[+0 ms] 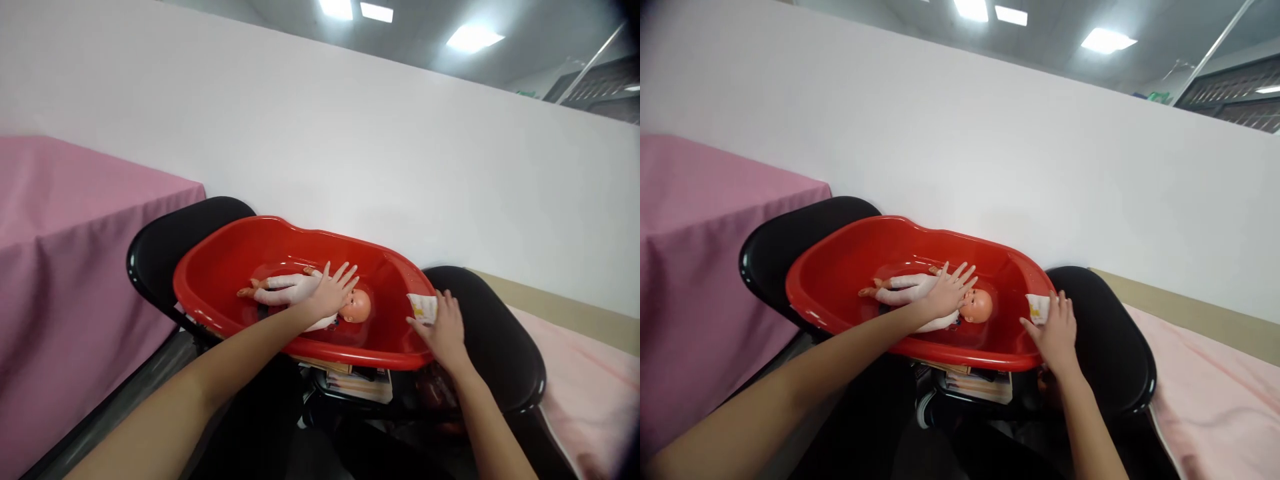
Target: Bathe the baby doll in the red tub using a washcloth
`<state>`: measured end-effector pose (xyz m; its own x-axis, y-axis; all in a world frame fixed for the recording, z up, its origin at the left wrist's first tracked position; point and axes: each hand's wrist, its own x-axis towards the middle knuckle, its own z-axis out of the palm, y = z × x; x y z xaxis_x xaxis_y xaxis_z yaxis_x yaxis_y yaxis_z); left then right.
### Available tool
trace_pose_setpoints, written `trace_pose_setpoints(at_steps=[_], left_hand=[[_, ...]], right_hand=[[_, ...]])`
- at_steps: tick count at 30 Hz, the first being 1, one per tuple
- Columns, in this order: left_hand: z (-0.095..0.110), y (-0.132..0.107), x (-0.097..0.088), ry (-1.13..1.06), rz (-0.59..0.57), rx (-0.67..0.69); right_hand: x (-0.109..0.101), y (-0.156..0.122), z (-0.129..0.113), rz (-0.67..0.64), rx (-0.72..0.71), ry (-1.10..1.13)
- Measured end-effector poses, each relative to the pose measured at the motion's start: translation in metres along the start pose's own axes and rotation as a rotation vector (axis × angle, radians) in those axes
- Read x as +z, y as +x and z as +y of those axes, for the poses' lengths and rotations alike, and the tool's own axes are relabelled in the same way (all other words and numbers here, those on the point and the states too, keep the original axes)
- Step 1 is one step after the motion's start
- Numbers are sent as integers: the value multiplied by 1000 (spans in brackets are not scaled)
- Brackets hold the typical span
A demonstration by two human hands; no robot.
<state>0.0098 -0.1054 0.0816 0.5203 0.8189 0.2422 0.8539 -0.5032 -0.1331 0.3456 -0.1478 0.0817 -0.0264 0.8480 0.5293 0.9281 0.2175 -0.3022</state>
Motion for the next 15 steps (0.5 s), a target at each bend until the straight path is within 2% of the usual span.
trace_pose_setpoints(at_steps=[3, 5, 7, 10, 12, 15], left_hand=[[-8, 24, 28, -71, -61, -33], [-15, 27, 48, -103, -59, -52], [-21, 20, 68, -123, -36, -18], [-25, 2, 93, -182, -40, 11], [-26, -8, 106, -253, -62, -67], [-26, -12, 118, -350, -55, -147]], right_hand=[[43, 44, 18, -241, 64, -111], [63, 60, 24, -251, 30, -81], [74, 71, 22, -216, -26, 3], [80, 85, 4, -237, -131, 156], [86, 94, -16, -261, -187, 267], [99, 104, -46, -334, -199, 406]])
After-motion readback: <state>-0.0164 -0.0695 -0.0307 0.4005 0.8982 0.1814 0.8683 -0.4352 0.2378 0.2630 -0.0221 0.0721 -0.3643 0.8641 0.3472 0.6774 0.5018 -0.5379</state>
